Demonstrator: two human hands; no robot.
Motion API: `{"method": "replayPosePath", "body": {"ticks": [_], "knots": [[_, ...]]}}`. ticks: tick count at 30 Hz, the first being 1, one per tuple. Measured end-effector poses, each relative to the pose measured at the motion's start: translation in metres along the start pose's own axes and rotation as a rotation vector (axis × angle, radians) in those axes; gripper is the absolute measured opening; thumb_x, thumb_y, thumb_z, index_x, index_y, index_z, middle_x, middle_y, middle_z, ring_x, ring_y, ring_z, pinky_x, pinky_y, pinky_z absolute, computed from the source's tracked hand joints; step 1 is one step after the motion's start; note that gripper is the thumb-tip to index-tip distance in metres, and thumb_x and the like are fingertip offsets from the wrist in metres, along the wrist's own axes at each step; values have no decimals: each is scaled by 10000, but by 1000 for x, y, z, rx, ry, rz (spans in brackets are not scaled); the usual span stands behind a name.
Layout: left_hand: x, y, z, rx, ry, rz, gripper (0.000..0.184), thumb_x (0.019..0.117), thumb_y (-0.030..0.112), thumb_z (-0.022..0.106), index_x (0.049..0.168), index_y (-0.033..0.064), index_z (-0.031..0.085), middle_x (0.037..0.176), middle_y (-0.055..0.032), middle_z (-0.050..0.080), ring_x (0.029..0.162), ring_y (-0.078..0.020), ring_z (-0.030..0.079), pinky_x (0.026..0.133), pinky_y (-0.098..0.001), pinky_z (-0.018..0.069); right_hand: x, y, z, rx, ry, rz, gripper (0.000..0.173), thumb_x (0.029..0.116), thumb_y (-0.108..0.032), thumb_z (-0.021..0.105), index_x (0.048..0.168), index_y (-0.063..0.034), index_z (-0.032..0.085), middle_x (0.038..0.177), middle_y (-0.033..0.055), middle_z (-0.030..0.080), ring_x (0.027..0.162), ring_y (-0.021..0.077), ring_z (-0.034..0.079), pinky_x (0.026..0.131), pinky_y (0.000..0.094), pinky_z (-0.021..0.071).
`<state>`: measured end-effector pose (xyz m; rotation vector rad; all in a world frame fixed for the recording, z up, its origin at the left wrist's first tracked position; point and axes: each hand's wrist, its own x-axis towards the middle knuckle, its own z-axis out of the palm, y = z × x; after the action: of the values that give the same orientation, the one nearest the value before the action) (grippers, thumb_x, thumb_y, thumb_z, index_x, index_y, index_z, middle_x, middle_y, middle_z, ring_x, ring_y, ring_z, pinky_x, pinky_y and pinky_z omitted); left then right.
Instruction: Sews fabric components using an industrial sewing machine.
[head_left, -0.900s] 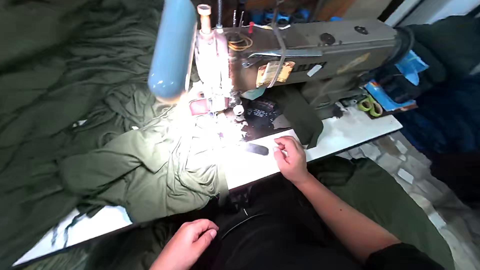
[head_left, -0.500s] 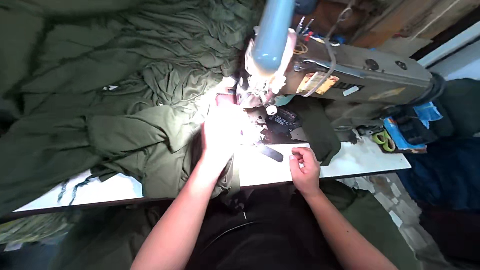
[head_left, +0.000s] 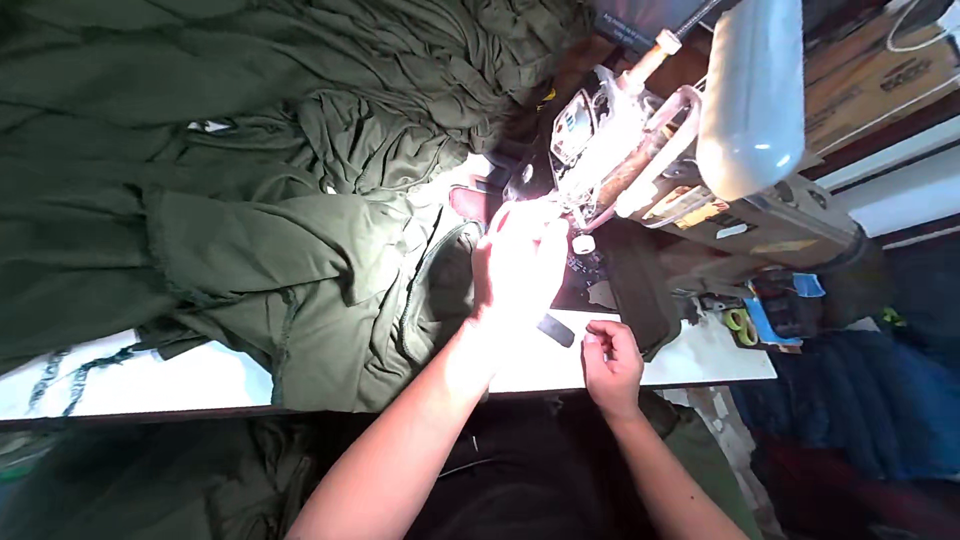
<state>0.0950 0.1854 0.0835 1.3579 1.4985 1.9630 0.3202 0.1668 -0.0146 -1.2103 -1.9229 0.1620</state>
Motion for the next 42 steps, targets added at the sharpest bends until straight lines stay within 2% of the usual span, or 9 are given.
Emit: {"method": "replayPosePath", "body": {"ticks": [13,18,21,23,26,30,34,37,42], "knots": [[18,11,-12,360,-200,256,252,934,132,671,1148,0,687,1089,-209,667,1015,-326,679,843,-443,560,-1,0,0,-1,-1,-2,234,933,-67,535,1029,108,656,940,150,647,836,41,594,758,125,483],[24,8,-38,-319,-348,-79,39,889,7,638,866,38,638,746,3,605,684,-38,586,631,-197,500,0,0,0,-8,4,-10,236,930,-68,541,1032,112,656,937,150,649,830,38,594,754,123,484],[19,1,-59,-884,-470,-320,248,915,8,464,777,173,587,627,93,560,542,6,528,510,-156,460,0,1,0,-19,-6,-16,241,934,-78,543,1033,105,664,939,158,655,832,63,603,754,146,494],[17,0,-70,-959,-452,-339,249,918,48,458,816,185,640,694,85,612,619,-5,582,570,-168,499,0,0,0,-20,-11,-15,242,937,-79,550,1039,107,664,948,169,660,838,80,610,757,164,503],[18,-3,-79,-1015,-408,-279,308,934,109,437,1119,103,684,1026,1,709,895,-72,670,757,-229,563,0,1,0,-21,-1,-18,241,929,-82,551,1036,101,666,939,163,657,834,76,604,748,159,495],[25,-2,-86,-1235,-432,-144,200,871,139,499,921,187,687,1036,-20,735,1034,-138,684,897,-320,551,0,1,1,-24,6,-13,240,924,-84,553,1033,95,670,941,153,658,823,61,600,739,143,489],[31,2,-86,-651,-317,-2,214,879,2,468,828,196,542,693,109,553,633,8,545,598,-163,473,0,1,2,-33,7,-12,237,921,-83,549,1026,88,675,936,160,660,811,81,603,727,162,495],[38,-2,-79,377,-324,150,241,918,289,673,960,53,700,892,-94,699,819,-216,681,696,-422,535,0,0,2,-42,9,-11,233,927,-89,549,1020,80,681,939,161,665,809,98,609,723,179,501],[43,-13,-56,723,-385,120,345,1018,323,607,910,11,708,912,-195,702,927,-390,698,770,-585,533,-1,-3,2,-37,17,1,246,922,-89,544,1030,80,687,977,184,675,817,111,629,715,185,515]]}}
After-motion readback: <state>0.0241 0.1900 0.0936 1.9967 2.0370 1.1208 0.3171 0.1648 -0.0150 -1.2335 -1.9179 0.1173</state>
